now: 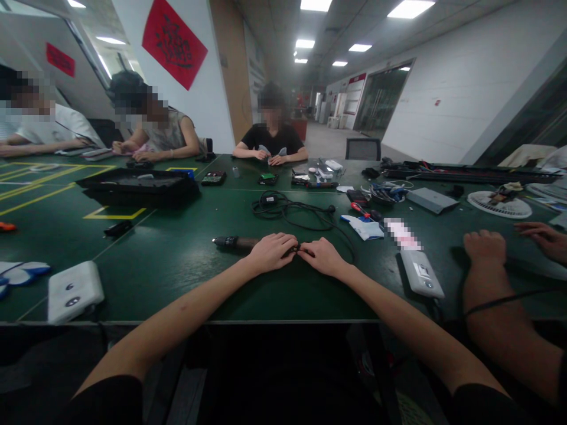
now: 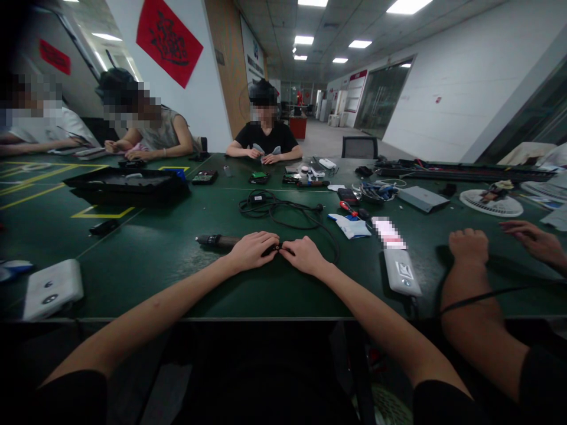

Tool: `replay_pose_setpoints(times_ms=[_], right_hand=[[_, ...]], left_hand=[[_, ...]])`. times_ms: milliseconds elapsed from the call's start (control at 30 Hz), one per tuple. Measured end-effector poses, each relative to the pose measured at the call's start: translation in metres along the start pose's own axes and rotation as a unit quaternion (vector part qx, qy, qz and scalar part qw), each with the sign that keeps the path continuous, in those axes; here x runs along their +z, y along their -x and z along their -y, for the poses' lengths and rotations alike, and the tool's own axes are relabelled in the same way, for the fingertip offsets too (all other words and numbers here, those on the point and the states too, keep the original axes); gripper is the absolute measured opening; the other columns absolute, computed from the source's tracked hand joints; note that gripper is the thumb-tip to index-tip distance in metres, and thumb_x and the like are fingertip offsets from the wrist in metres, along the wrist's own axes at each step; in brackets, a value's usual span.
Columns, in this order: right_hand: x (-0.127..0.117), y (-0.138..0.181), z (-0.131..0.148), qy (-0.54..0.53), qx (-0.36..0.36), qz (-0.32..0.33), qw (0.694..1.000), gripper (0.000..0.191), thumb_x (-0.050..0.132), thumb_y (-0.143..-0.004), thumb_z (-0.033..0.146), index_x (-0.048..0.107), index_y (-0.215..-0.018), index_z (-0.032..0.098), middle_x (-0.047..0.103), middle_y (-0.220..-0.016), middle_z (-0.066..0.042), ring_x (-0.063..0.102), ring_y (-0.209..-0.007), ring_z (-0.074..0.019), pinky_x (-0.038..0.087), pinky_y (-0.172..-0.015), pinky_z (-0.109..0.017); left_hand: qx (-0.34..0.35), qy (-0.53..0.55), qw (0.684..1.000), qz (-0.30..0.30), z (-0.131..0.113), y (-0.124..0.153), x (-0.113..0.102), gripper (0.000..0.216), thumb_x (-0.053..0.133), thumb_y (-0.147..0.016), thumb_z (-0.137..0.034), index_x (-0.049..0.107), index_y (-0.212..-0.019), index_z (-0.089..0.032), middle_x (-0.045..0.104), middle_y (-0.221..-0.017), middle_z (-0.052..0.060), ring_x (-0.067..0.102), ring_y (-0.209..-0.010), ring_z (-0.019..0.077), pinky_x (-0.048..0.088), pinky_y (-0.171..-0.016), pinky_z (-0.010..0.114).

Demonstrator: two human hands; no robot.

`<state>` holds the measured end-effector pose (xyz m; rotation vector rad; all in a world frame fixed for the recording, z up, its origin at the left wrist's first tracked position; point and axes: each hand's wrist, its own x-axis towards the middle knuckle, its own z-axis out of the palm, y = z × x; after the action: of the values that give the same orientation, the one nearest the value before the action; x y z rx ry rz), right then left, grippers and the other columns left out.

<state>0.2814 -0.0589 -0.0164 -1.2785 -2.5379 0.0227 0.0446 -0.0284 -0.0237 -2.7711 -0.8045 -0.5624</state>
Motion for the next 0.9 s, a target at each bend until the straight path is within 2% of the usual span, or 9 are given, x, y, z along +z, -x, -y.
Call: replay_pose_setpoints(times_ms=[100,233,400,567,733,900], right_hand=[[0.0001,-0.0001,-0.0005,-0.002,0.003,0.001,1.0,0.025,0.052,-0.108,0.038,0.069,-0.1,0.021,0.073,-0.089,-0.004,0.063,-0.081,-0.0173,0.028,-0.076,-0.029],[0.0001,-0.0001,-0.0008,-0.002,-0.001,-0.001,1.0,0.026,0.052,-0.108,0.038,0.069,-0.099,0.021,0.073,-0.088,-0.004,0.063,-0.08,-0.0171,0.028,-0.076,-0.029],[-0.0015,-0.0001,-0.0004,-0.006,-0.002,0.001,1.0,0.026,0.052,-0.108,0.038,0.069,-0.1,0.021,0.073,-0.088,-0.004,0.062,-0.079,-0.0169,0.029,-0.076,-0.029],[-0.0026,0.0001,-0.0002,-0.007,-0.003,0.005,1.0,0.027,0.051,-0.108,0.038,0.069,-0.098,0.02,0.072,-0.087,-0.004,0.062,-0.079,-0.0168,0.029,-0.077,-0.029],[-0.0016,-0.0002,-0.0007,-0.007,-0.007,0.003,1.0,0.026,0.051,-0.108,0.037,0.069,-0.099,0.02,0.072,-0.087,-0.004,0.062,-0.077,-0.0161,0.028,-0.075,-0.029],[-0.0009,-0.0003,-0.0004,-0.006,-0.006,-0.003,1.0,0.025,0.052,-0.108,0.037,0.068,-0.098,0.02,0.073,-0.087,-0.003,0.062,-0.078,-0.0161,0.028,-0.075,-0.029]], left_hand=[[0.007,-0.005,1.0,-0.004,0.0006,0.0001,0.0017,0.021,0.056,-0.1,-0.029,0.06,-0.12,-0.022,0.064,-0.133,0.007,0.062,-0.119,0.0233,0.052,-0.097,0.039],[-0.01,0.005,1.0,-0.014,0.0016,0.0,0.0019,0.023,0.057,-0.1,-0.034,0.06,-0.119,-0.022,0.065,-0.131,0.008,0.062,-0.118,0.0236,0.054,-0.096,0.038],[0.01,-0.001,1.0,-0.002,0.0015,-0.0006,-0.0003,0.022,0.057,-0.1,-0.029,0.06,-0.12,-0.022,0.062,-0.136,0.007,0.06,-0.123,0.024,0.054,-0.096,0.039],[-0.011,-0.006,1.0,-0.004,0.0007,-0.0008,0.0001,0.024,0.058,-0.101,-0.037,0.06,-0.118,-0.021,0.063,-0.134,0.008,0.062,-0.118,0.0244,0.054,-0.094,0.039],[0.0,-0.006,1.0,-0.008,-0.0006,0.0009,-0.0005,0.026,0.058,-0.1,-0.033,0.059,-0.123,-0.022,0.061,-0.137,0.007,0.06,-0.121,0.0245,0.053,-0.096,0.04],[-0.007,0.003,1.0,-0.013,0.0006,0.0013,-0.0015,0.026,0.056,-0.102,-0.037,0.06,-0.123,-0.022,0.062,-0.135,0.008,0.061,-0.119,0.0241,0.053,-0.096,0.039]])
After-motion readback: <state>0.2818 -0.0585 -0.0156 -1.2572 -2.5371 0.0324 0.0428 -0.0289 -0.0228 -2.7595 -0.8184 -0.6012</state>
